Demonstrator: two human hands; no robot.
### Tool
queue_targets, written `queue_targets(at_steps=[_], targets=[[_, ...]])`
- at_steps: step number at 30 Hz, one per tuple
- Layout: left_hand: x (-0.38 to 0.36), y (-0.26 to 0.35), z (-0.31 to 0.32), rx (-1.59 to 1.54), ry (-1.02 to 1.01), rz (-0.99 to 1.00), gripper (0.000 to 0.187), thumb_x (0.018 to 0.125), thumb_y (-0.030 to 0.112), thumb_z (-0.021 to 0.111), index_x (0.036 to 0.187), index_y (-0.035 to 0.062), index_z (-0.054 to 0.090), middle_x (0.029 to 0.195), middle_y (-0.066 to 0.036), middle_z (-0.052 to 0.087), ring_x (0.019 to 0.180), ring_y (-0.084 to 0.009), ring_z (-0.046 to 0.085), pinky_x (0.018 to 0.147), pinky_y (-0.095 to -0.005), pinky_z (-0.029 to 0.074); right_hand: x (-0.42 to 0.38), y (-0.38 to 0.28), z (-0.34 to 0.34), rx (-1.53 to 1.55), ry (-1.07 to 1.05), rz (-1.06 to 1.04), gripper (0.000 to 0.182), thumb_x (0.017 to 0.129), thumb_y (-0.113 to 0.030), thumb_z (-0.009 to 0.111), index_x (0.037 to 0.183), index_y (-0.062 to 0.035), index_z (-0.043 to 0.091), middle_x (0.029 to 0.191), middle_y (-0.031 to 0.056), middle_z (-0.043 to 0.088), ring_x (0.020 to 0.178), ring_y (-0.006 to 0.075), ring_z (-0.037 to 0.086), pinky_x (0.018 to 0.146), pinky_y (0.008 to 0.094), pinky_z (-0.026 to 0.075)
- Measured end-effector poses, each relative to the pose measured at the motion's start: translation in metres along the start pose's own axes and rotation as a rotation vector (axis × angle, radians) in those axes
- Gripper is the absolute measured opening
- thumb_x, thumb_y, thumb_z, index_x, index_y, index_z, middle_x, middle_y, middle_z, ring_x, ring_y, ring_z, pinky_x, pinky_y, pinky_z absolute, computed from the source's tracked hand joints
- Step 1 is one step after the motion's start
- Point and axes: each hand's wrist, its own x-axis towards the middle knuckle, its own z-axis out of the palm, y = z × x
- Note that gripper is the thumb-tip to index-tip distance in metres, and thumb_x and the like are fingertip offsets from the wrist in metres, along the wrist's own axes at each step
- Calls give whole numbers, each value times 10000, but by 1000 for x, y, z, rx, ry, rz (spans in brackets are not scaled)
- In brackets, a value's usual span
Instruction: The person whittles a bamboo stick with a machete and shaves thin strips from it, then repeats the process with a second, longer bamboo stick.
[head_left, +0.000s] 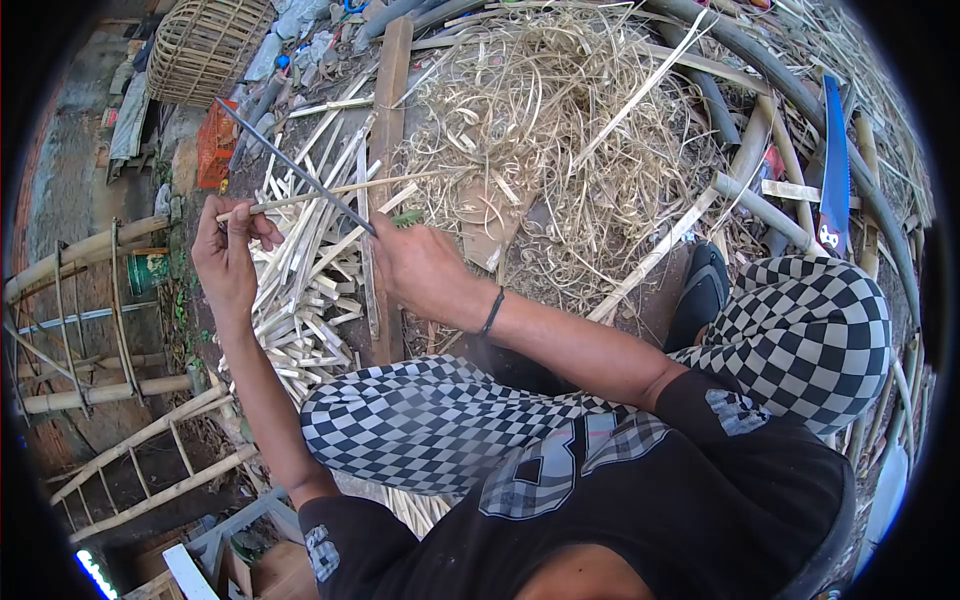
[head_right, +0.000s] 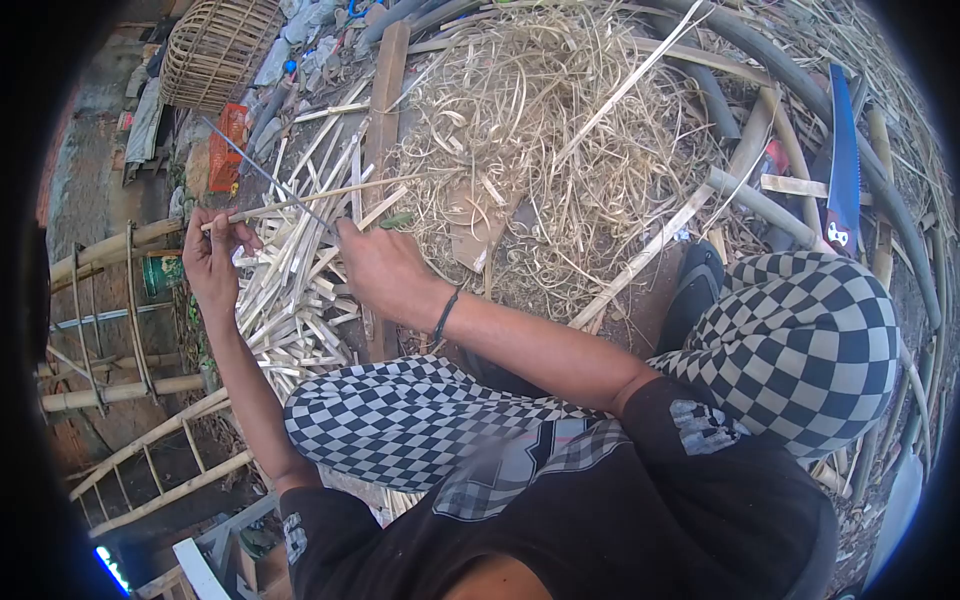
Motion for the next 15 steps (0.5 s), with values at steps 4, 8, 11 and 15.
queue_targets(at_steps=[4,8,11,15], targets=[[1,-14,-6,-19,53,-61,273,1077,244,525,933,12,527,721,-76,608,635,-148,648,562,-256,477,4,35,11,-121,28,60,192,962,-111,519,1053,55,548,642,266,621,633,465,656,632,562,537],[1,-34,-16,-16,106,-118,303,1075,282,527,912,28,509,705,-76,609,630,-166,664,548,-266,492,10,92,11,-303,-2,217,212,879,-56,546,1059,52,576,741,260,674,725,453,690,689,540,556],[1,-47,-20,-26,159,-162,317,1073,300,530,907,31,508,701,-75,615,629,-162,666,544,-267,503,8,137,3,-356,13,405,236,850,-67,584,1044,56,640,850,255,714,845,431,715,764,505,569],[4,-67,-26,-37,233,-237,317,1069,307,537,915,31,519,784,-107,660,671,-170,676,594,-274,550,10,189,-16,48,-66,744,288,883,-146,615,1076,64,656,871,259,718,889,407,719,804,489,568]])
